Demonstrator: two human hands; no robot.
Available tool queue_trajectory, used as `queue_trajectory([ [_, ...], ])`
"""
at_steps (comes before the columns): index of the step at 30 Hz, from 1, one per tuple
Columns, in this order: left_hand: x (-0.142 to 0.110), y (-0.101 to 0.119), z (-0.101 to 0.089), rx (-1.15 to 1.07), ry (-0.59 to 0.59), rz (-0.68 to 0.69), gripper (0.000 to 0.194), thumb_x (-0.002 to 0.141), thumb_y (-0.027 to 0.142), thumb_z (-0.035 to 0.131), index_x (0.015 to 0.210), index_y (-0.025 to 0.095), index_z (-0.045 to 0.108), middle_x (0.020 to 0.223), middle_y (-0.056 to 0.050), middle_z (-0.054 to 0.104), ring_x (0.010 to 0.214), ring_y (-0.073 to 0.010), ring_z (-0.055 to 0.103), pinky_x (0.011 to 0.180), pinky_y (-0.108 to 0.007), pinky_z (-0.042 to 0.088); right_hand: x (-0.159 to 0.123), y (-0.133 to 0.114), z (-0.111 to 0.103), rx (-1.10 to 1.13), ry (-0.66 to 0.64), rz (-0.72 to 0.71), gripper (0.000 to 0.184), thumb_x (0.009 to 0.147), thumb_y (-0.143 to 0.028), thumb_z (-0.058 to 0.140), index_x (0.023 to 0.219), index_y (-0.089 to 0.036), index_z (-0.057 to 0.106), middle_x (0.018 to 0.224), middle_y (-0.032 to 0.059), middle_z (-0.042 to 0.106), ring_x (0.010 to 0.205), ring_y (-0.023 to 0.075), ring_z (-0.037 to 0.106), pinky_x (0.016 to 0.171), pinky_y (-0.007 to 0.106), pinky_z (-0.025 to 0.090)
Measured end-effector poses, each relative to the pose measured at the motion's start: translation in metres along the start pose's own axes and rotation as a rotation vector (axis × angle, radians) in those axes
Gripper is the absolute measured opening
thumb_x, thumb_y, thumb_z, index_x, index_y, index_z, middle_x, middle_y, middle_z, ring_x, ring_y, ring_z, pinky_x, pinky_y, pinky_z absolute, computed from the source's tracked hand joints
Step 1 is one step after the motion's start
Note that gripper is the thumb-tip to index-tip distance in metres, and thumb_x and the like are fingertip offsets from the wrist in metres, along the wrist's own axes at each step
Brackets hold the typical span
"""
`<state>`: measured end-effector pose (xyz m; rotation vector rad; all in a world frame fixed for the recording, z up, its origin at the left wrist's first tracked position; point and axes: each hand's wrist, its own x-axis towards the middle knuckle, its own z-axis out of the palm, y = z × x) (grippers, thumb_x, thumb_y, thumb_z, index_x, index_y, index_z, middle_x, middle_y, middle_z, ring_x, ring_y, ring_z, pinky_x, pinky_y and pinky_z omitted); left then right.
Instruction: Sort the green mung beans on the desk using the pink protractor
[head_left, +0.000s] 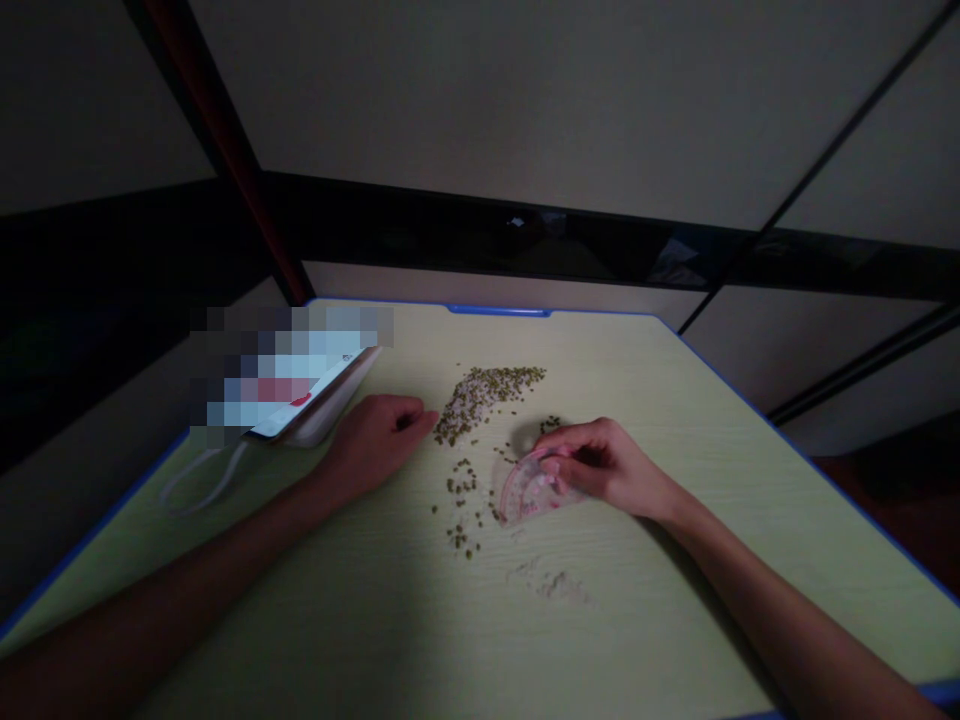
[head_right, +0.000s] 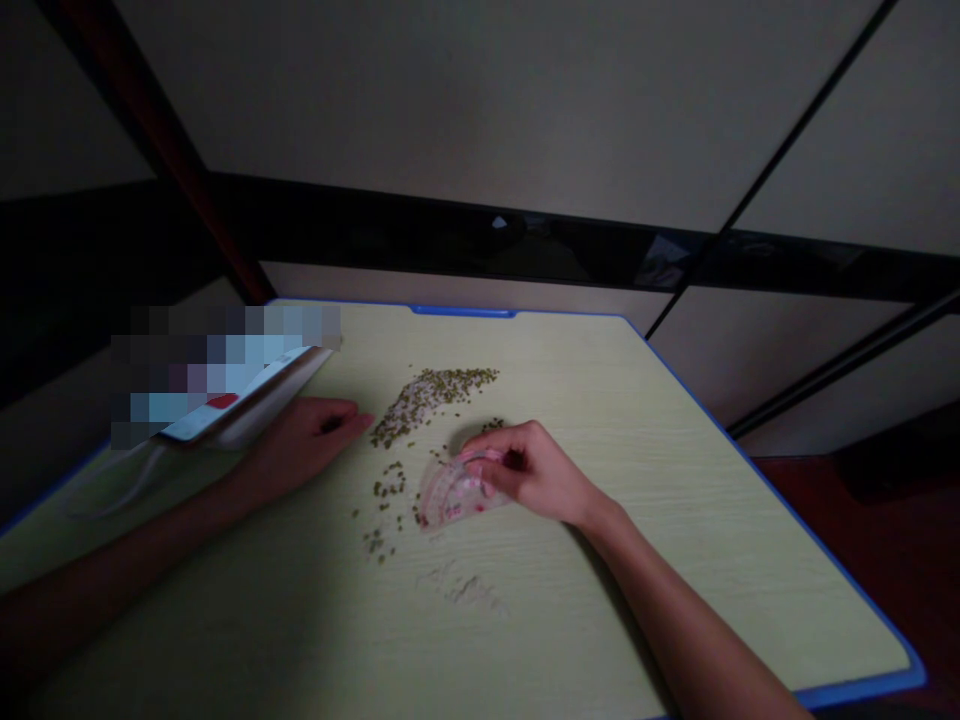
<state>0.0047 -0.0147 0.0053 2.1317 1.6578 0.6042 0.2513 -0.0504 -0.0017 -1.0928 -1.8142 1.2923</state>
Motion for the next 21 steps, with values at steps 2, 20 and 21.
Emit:
queue_trajectory([
  [2,-0.0003,0.0004,-0.0004,0.006,-0.003,-0.006,0.035,0.073,0.038,0.039,0.046,0.019,0.029,0.045,0.005,0.029,0.048,-0.0088,0.031,0.047,-0.024,0.02,0.0003,0.0003,-0.0003,0.01,0.002,0.003,0.017,0.072,-0.025,0.061,0.082,-0.013,0.068,0.052,0.0003,0.055,0.044,0.0071,0.045,0.04,0.02,0.032],
  [20,-0.002,-0.0002,-0.0002,0.01,0.002,0.024,0.034,0.075,0.035,0.039,0.047,0.018,0.028,0.046,0.005,0.028,0.048,-0.0082,0.031,0.048,-0.024,0.019,0.0012,0.0008,-0.0037,-0.005,0.072,-0.001,0.019,0.072,-0.027,0.061,0.081,-0.012,0.067,0.05,-0.0001,0.055,0.042,0.0066,0.042,0.04,0.02,0.028],
  [21,-0.0016,-0.0004,-0.0001,0.013,0.001,0.017,0.035,0.074,0.036,0.039,0.047,0.018,0.028,0.046,0.005,0.028,0.048,-0.0082,0.031,0.048,-0.024,0.019,0.001,0.0007,-0.0038,-0.003,0.078,0.001,0.019,0.072,-0.027,0.061,0.081,-0.012,0.066,0.05,-0.0003,0.055,0.042,0.0064,0.041,0.04,0.02,0.027],
])
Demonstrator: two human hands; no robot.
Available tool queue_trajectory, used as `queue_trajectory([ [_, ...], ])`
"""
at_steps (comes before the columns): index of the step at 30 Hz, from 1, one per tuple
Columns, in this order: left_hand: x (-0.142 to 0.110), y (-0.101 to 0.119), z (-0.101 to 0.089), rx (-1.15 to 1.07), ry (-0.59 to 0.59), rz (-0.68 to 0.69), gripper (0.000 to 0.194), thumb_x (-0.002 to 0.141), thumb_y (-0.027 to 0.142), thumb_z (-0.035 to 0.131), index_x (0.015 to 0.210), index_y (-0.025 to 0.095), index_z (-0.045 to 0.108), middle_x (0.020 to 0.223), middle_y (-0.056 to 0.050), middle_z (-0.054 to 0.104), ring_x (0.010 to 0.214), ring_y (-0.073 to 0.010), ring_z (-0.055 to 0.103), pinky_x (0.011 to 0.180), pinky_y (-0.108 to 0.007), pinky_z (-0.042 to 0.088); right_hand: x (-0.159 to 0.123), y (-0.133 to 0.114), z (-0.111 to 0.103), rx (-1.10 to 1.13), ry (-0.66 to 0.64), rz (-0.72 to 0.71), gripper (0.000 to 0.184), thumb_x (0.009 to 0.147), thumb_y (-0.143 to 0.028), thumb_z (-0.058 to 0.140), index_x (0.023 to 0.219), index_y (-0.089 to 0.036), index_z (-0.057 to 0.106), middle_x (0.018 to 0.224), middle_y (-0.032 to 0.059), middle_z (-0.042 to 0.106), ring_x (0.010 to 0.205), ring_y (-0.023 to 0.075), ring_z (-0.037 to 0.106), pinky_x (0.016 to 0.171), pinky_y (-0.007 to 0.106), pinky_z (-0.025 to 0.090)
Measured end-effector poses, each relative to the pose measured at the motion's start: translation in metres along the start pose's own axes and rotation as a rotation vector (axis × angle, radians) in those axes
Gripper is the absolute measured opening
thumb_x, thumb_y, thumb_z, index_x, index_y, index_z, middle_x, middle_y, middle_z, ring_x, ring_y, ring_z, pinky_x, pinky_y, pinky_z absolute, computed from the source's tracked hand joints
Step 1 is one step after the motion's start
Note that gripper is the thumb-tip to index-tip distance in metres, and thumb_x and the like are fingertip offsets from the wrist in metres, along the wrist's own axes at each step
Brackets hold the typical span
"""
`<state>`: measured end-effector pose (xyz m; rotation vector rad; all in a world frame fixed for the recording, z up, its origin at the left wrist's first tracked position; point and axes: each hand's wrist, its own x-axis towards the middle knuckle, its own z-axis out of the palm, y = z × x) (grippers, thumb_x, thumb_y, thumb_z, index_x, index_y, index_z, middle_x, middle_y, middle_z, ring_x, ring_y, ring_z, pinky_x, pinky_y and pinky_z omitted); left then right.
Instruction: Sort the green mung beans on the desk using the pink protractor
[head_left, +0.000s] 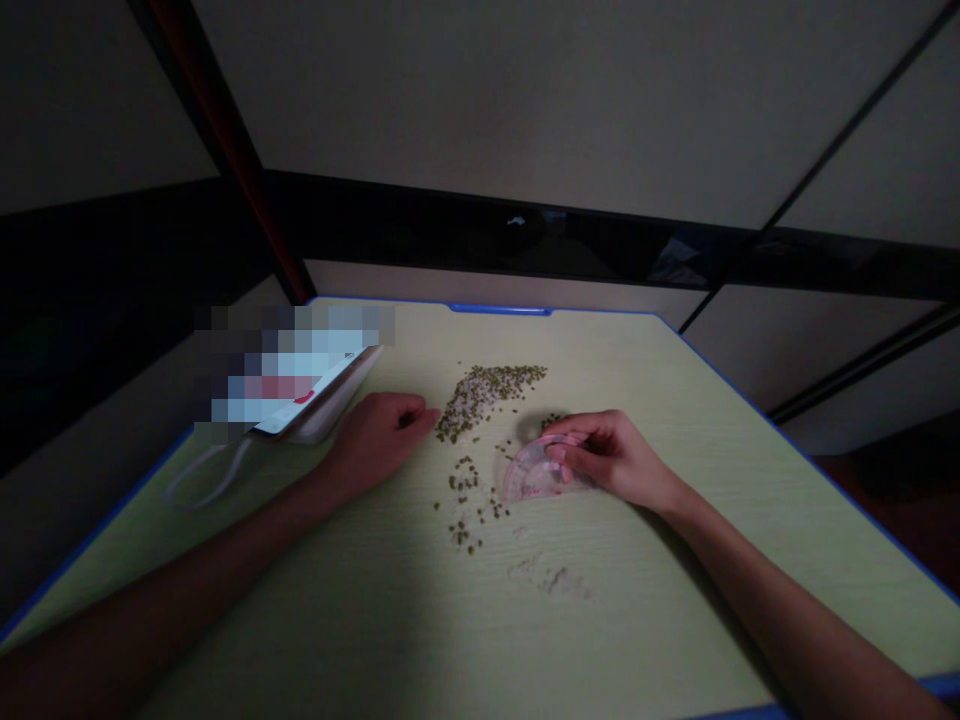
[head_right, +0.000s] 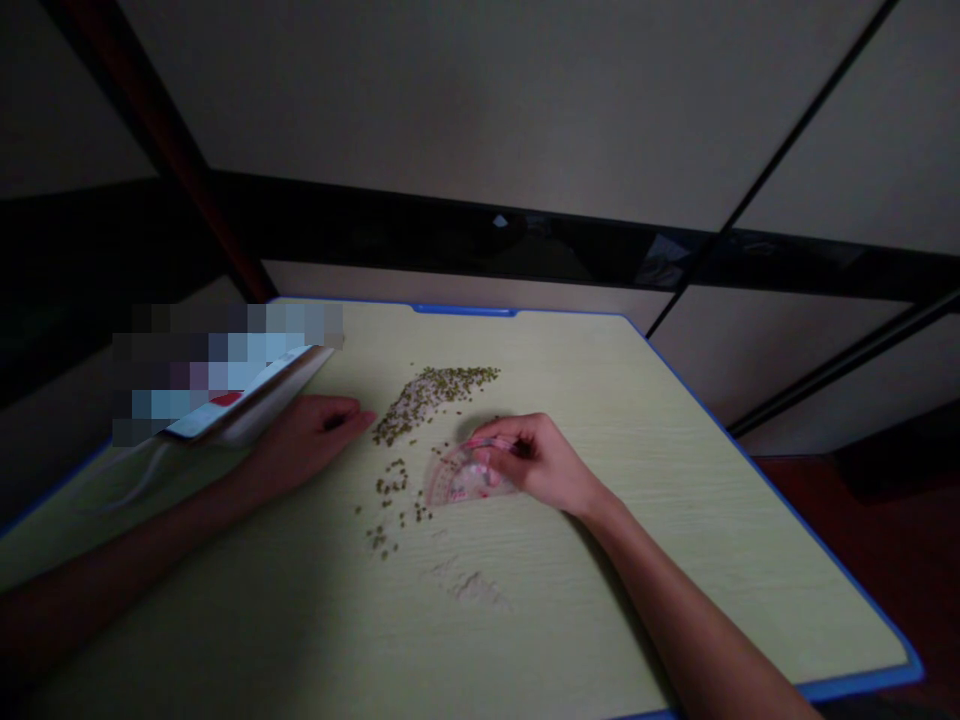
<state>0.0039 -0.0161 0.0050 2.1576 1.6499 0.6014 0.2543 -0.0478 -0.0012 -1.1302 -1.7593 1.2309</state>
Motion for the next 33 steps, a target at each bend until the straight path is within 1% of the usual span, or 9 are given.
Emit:
queue_trajectory([
  [3,0.0007,0.0004,-0.0001,0.0,0.001,-0.02,0.035,0.073,0.036,0.039,0.046,0.019,0.028,0.045,0.005,0.028,0.047,-0.0085,0.031,0.047,-0.024,0.019,-0.0004,-0.0003,0.0005,0.02,-0.015,0.009,0.018,0.072,-0.026,0.061,0.081,-0.011,0.066,0.05,-0.0002,0.055,0.042,0.0063,0.041,0.04,0.019,0.026],
  [7,0.0003,0.0017,-0.0009,-0.01,0.004,-0.011,0.035,0.073,0.037,0.039,0.046,0.019,0.028,0.045,0.005,0.029,0.047,-0.0088,0.031,0.047,-0.024,0.02,-0.0004,-0.0008,0.0015,0.03,-0.041,0.021,0.017,0.07,-0.025,0.063,0.079,-0.012,0.066,0.052,-0.0001,0.055,0.042,0.0066,0.042,0.039,0.02,0.025],
  [12,0.0004,0.0007,-0.0006,-0.011,0.008,-0.014,0.034,0.072,0.038,0.039,0.046,0.019,0.03,0.045,0.005,0.03,0.047,-0.0087,0.032,0.047,-0.024,0.02,-0.0001,-0.0021,0.0002,0.008,0.011,0.011,0.016,0.072,-0.023,0.061,0.08,-0.011,0.066,0.051,-0.0006,0.055,0.043,0.006,0.043,0.04,0.019,0.027],
  [14,0.0008,-0.0001,0.0002,-0.01,0.011,-0.013,0.034,0.072,0.038,0.039,0.046,0.019,0.03,0.045,0.005,0.03,0.046,-0.0086,0.032,0.047,-0.024,0.021,0.0,-0.0022,0.0,0.007,0.014,0.001,0.015,0.072,-0.023,0.061,0.079,-0.01,0.065,0.051,-0.0005,0.055,0.043,0.0056,0.043,0.04,0.019,0.028],
  [20,0.0012,-0.0019,0.0021,-0.003,0.012,-0.005,0.035,0.073,0.038,0.039,0.046,0.019,0.029,0.045,0.005,0.029,0.047,-0.0088,0.032,0.047,-0.024,0.02,-0.0003,-0.0007,0.0026,0.057,-0.05,-0.007,0.016,0.071,-0.022,0.061,0.079,-0.009,0.064,0.051,0.0003,0.057,0.043,0.0068,0.049,0.041,0.019,0.031],
  [24,0.0011,-0.0012,0.0014,-0.002,0.006,-0.013,0.035,0.073,0.038,0.039,0.046,0.019,0.028,0.045,0.005,0.028,0.047,-0.0088,0.031,0.047,-0.024,0.02,-0.0013,-0.0011,0.004,0.076,-0.096,0.017,0.016,0.07,-0.02,0.061,0.08,-0.009,0.065,0.052,0.0006,0.057,0.043,0.0058,0.047,0.041,0.018,0.031],
  [28,0.0017,-0.0006,0.0007,0.003,0.002,-0.007,0.035,0.073,0.039,0.039,0.046,0.019,0.028,0.045,0.005,0.029,0.047,-0.0088,0.031,0.047,-0.024,0.02,-0.0021,-0.0018,0.0043,0.077,-0.148,0.031,0.016,0.069,-0.02,0.061,0.08,-0.008,0.064,0.056,0.0015,0.058,0.045,0.0057,0.047,0.043,0.018,0.033],
  [33,0.0023,-0.0011,0.0008,0.012,0.0,-0.008,0.035,0.073,0.038,0.038,0.046,0.019,0.028,0.045,0.005,0.028,0.047,-0.0085,0.031,0.047,-0.024,0.019,-0.0024,-0.001,0.0023,0.036,-0.102,0.015,0.017,0.071,-0.022,0.06,0.081,-0.009,0.063,0.054,0.0008,0.057,0.045,0.0062,0.047,0.043,0.019,0.032],
])
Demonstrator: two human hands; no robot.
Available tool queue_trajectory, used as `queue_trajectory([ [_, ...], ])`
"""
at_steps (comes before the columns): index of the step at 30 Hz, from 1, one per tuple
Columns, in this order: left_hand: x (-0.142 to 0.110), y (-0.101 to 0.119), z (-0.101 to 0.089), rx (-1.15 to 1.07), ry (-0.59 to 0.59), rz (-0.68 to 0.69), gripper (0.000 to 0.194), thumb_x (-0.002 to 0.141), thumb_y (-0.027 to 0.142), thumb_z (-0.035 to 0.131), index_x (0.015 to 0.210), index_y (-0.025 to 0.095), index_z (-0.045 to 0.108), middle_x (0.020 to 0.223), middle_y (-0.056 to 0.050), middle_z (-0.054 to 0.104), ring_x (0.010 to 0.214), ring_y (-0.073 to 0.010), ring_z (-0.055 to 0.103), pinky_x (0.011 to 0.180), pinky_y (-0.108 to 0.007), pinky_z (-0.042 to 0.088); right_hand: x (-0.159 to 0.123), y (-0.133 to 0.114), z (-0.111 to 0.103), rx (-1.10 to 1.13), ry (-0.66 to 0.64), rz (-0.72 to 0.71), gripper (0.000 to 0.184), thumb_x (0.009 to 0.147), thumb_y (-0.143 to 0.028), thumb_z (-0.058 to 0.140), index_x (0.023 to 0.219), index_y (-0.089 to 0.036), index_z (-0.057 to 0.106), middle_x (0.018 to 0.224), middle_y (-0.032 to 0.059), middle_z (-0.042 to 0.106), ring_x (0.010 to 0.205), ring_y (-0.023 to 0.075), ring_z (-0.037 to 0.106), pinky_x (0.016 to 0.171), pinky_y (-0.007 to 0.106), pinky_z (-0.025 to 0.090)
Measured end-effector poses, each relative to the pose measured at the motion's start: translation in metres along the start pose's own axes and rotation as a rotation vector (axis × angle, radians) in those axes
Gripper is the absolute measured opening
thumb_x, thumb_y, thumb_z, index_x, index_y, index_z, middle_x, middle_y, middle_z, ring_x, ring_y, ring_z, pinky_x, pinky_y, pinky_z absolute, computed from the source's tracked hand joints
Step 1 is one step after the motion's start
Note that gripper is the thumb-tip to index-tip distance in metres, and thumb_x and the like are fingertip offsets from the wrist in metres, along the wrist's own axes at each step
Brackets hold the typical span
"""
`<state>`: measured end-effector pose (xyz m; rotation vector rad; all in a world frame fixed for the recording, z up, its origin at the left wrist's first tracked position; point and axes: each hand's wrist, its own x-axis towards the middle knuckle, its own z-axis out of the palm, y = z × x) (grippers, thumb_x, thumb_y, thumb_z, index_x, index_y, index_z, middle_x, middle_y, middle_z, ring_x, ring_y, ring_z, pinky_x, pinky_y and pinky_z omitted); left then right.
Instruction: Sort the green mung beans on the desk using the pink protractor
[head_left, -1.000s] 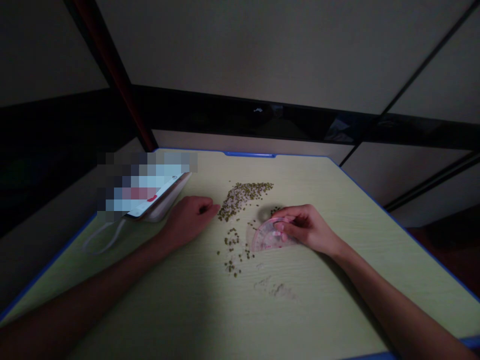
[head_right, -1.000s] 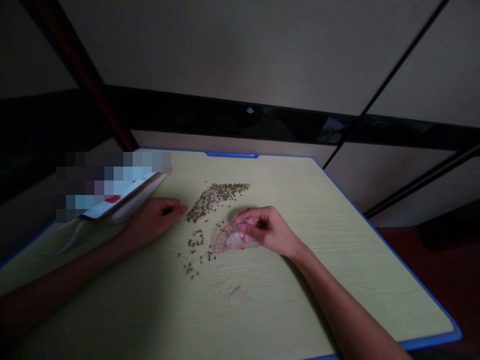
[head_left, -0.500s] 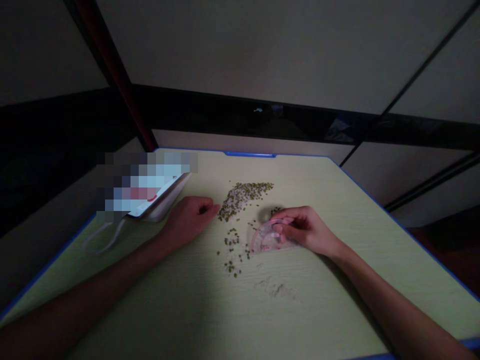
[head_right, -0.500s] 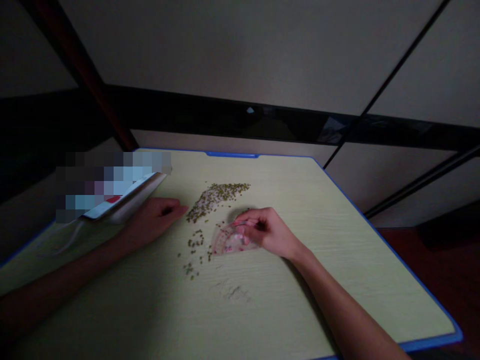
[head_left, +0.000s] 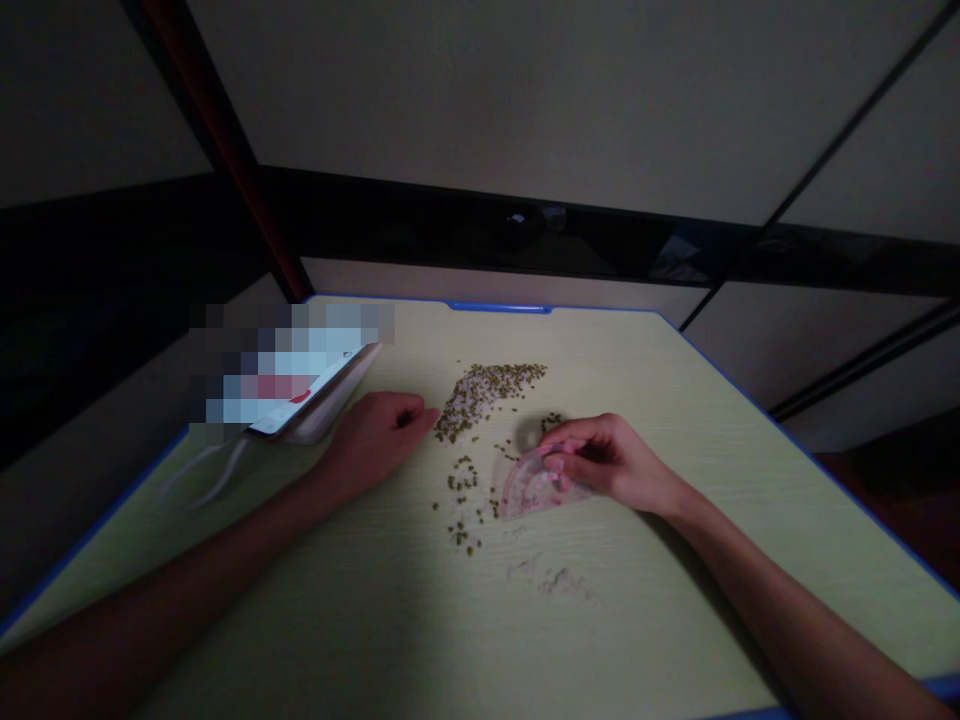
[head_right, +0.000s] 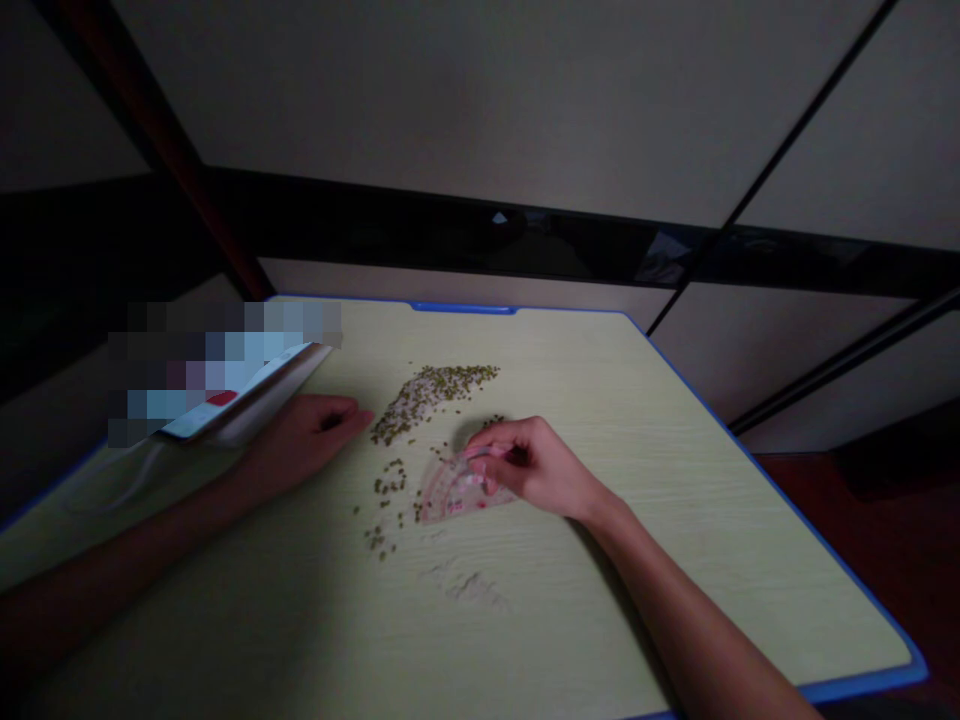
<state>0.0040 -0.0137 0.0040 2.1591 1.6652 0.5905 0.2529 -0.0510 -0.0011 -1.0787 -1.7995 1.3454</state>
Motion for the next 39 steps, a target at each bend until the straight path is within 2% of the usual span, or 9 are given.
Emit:
queue_trajectory([
  [9,-0.001,0.001,0.0,-0.01,0.002,-0.005,0.034,0.073,0.038,0.038,0.046,0.018,0.029,0.045,0.005,0.029,0.047,-0.0085,0.032,0.047,-0.023,0.02,0.002,-0.002,0.004,-0.078,0.062,-0.007,0.02,0.074,-0.025,0.058,0.083,-0.008,0.062,0.052,0.001,0.056,0.043,0.006,0.045,0.041,0.019,0.029],
  [19,0.0,0.0,0.001,-0.009,0.004,0.003,0.034,0.073,0.037,0.038,0.046,0.019,0.029,0.045,0.005,0.03,0.047,-0.0087,0.032,0.047,-0.024,0.02,0.001,0.001,0.001,-0.018,0.007,-0.011,0.019,0.072,-0.023,0.059,0.083,-0.008,0.064,0.053,0.001,0.056,0.044,0.0061,0.047,0.039,0.017,0.029],
  [25,-0.001,0.001,0.0,-0.009,0.003,0.001,0.034,0.073,0.037,0.039,0.046,0.019,0.029,0.045,0.005,0.03,0.047,-0.0086,0.032,0.047,-0.024,0.02,0.0,0.003,0.003,0.011,-0.017,-0.013,0.017,0.072,-0.022,0.059,0.083,-0.009,0.064,0.057,0.0021,0.058,0.047,0.0073,0.051,0.042,0.018,0.035],
  [29,-0.001,0.001,0.0,-0.002,0.007,-0.005,0.035,0.073,0.037,0.038,0.046,0.019,0.028,0.045,0.005,0.029,0.047,-0.0085,0.031,0.047,-0.024,0.02,0.001,0.0,0.005,-0.03,-0.03,-0.047,0.017,0.073,-0.022,0.058,0.082,-0.009,0.064,0.06,0.0027,0.058,0.047,0.0068,0.049,0.042,0.019,0.035],
  [34,-0.002,0.001,-0.001,-0.009,-0.003,0.004,0.035,0.074,0.038,0.038,0.047,0.019,0.028,0.046,0.005,0.029,0.047,-0.0086,0.031,0.047,-0.024,0.02,0.0,-0.006,0.007,-0.126,-0.083,-0.055,0.016,0.074,-0.023,0.058,0.081,-0.009,0.064,0.053,-0.0005,0.052,0.044,0.0062,0.041,0.04,0.019,0.032],
  [39,-0.002,0.001,-0.001,-0.01,-0.005,0.007,0.036,0.074,0.039,0.038,0.046,0.019,0.027,0.045,0.005,0.028,0.048,-0.0085,0.031,0.047,-0.024,0.021,-0.002,-0.008,0.007,-0.162,-0.161,-0.068,0.017,0.075,-0.024,0.059,0.082,-0.011,0.066,0.06,0.0024,0.059,0.051,0.0085,0.048,0.045,0.021,0.04],
])
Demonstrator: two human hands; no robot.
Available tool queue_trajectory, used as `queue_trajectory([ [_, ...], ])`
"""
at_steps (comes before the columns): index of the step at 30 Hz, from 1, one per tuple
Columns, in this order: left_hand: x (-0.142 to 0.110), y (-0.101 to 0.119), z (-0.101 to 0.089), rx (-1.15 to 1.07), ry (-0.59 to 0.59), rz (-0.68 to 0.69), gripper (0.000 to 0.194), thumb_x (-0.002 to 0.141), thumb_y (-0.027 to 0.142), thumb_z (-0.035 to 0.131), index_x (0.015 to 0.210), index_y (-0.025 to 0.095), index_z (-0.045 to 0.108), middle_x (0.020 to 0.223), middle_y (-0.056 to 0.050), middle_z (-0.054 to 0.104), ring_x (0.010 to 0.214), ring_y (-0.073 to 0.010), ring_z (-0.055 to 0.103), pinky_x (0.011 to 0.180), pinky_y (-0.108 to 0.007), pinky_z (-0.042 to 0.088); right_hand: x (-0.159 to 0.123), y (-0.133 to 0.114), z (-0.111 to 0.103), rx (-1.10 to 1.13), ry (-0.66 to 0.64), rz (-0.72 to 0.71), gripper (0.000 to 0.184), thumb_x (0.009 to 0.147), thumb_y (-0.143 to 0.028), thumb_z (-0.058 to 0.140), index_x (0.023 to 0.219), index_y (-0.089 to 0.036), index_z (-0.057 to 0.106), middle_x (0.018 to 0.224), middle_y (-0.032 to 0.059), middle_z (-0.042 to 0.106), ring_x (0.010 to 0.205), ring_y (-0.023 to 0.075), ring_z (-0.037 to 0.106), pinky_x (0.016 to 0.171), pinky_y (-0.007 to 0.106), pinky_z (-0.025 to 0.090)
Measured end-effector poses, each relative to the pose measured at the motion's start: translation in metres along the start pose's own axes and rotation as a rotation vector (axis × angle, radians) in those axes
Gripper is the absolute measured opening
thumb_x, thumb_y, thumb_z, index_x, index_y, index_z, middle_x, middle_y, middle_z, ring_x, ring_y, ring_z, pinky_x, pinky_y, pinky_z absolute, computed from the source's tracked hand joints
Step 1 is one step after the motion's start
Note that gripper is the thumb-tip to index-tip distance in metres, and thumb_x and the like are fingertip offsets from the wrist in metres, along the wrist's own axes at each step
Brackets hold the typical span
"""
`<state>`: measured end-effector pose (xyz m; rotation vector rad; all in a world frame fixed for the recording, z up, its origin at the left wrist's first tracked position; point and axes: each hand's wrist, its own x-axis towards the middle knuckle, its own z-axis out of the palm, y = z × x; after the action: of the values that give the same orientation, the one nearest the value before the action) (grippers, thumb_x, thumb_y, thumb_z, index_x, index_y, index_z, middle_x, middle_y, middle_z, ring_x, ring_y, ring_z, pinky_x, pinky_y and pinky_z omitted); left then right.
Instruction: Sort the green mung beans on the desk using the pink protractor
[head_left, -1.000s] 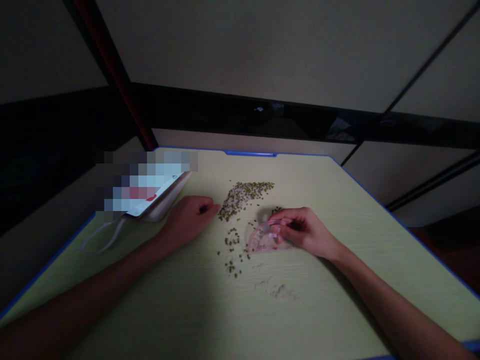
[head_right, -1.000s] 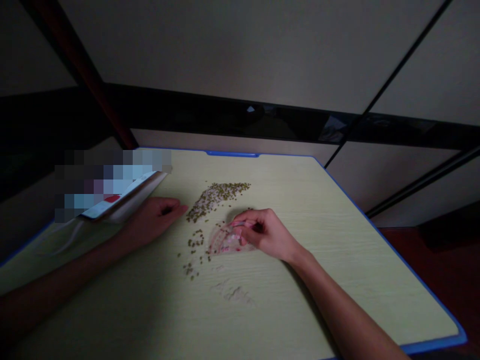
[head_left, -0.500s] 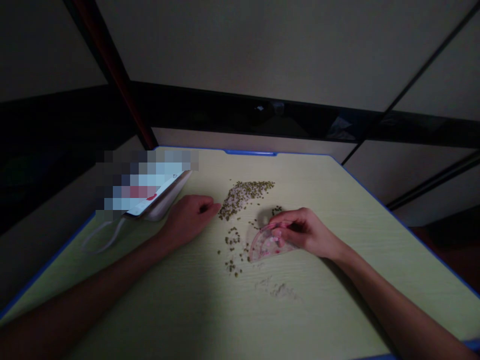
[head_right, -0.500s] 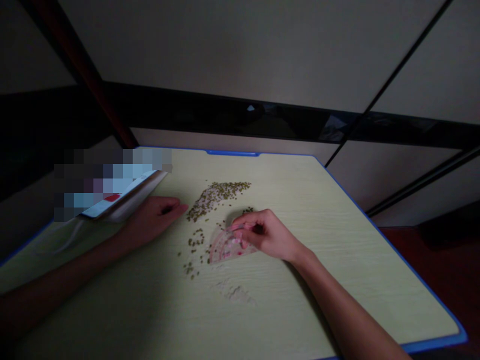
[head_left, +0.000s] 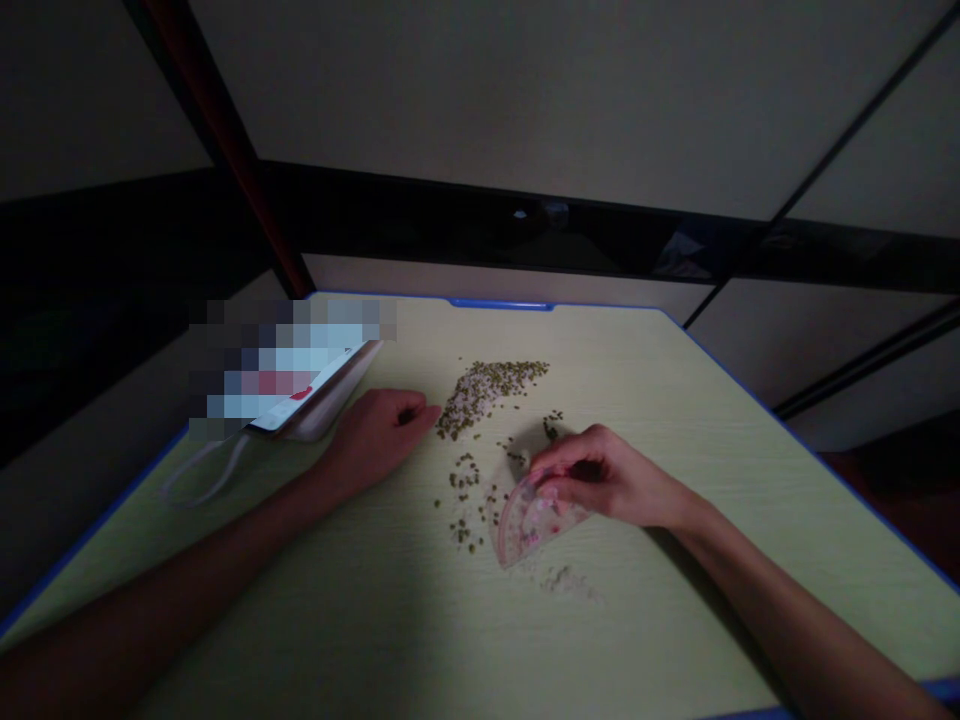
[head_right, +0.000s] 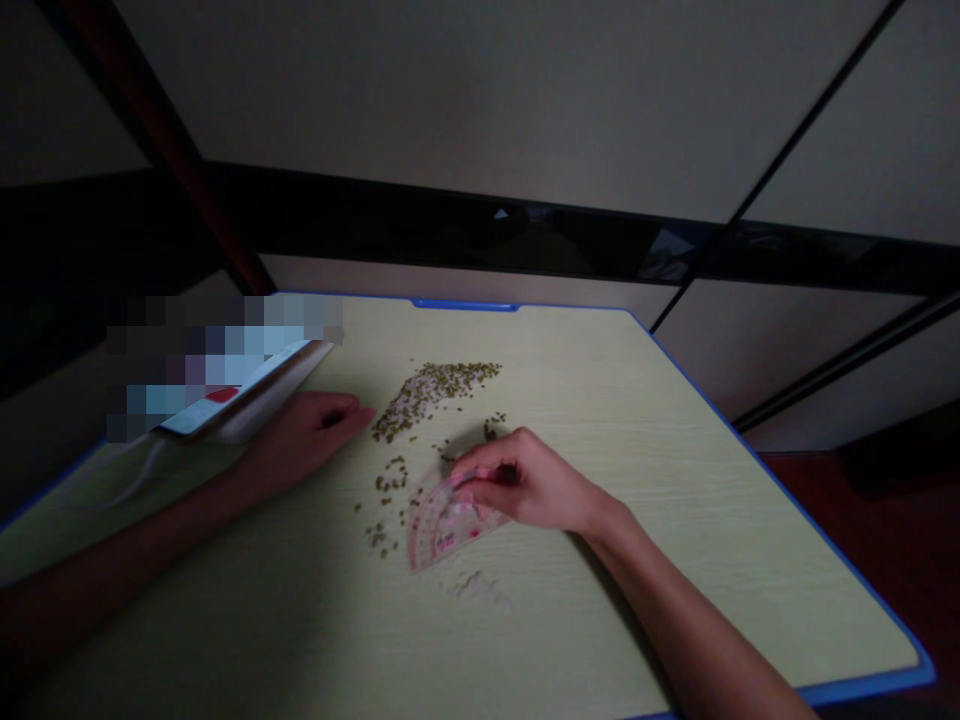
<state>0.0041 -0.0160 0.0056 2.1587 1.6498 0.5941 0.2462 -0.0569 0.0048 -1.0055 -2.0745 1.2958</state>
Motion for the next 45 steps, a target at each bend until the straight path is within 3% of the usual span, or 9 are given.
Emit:
queue_trajectory([
  [19,0.001,0.0,0.0,0.006,-0.006,0.001,0.034,0.074,0.038,0.039,0.047,0.019,0.03,0.046,0.005,0.031,0.048,-0.0091,0.033,0.047,-0.023,0.021,-0.007,-0.012,-0.003,-0.057,-0.292,-0.079,0.017,0.074,-0.02,0.059,0.081,-0.008,0.069,0.058,0.0022,0.058,0.052,0.0078,0.048,0.048,0.019,0.039],
  [30,0.001,-0.001,0.001,-0.002,0.01,0.009,0.035,0.073,0.038,0.039,0.046,0.019,0.028,0.045,0.005,0.029,0.047,-0.0087,0.032,0.047,-0.023,0.02,-0.008,-0.011,-0.006,-0.059,-0.144,0.041,0.011,0.071,-0.02,0.062,0.072,-0.01,0.064,0.063,0.0017,0.058,0.055,0.0079,0.049,0.047,0.018,0.038],
  [38,0.001,0.001,0.0,0.0,0.004,-0.008,0.035,0.073,0.038,0.039,0.046,0.019,0.028,0.045,0.005,0.029,0.047,-0.0088,0.032,0.047,-0.024,0.02,-0.007,-0.007,-0.007,-0.073,-0.041,0.138,0.015,0.073,-0.025,0.06,0.065,-0.012,0.056,0.054,-0.0027,0.046,0.047,0.0059,0.039,0.042,0.018,0.03],
  [45,0.0,0.001,0.0,0.016,0.01,-0.017,0.035,0.073,0.037,0.039,0.046,0.019,0.029,0.045,0.005,0.03,0.047,-0.0088,0.032,0.047,-0.024,0.02,-0.004,-0.011,0.0,-0.042,0.001,0.14,0.025,0.071,-0.031,0.063,0.059,-0.013,0.049,0.05,-0.0051,0.038,0.046,0.0049,0.032,0.04,0.019,0.024],
])
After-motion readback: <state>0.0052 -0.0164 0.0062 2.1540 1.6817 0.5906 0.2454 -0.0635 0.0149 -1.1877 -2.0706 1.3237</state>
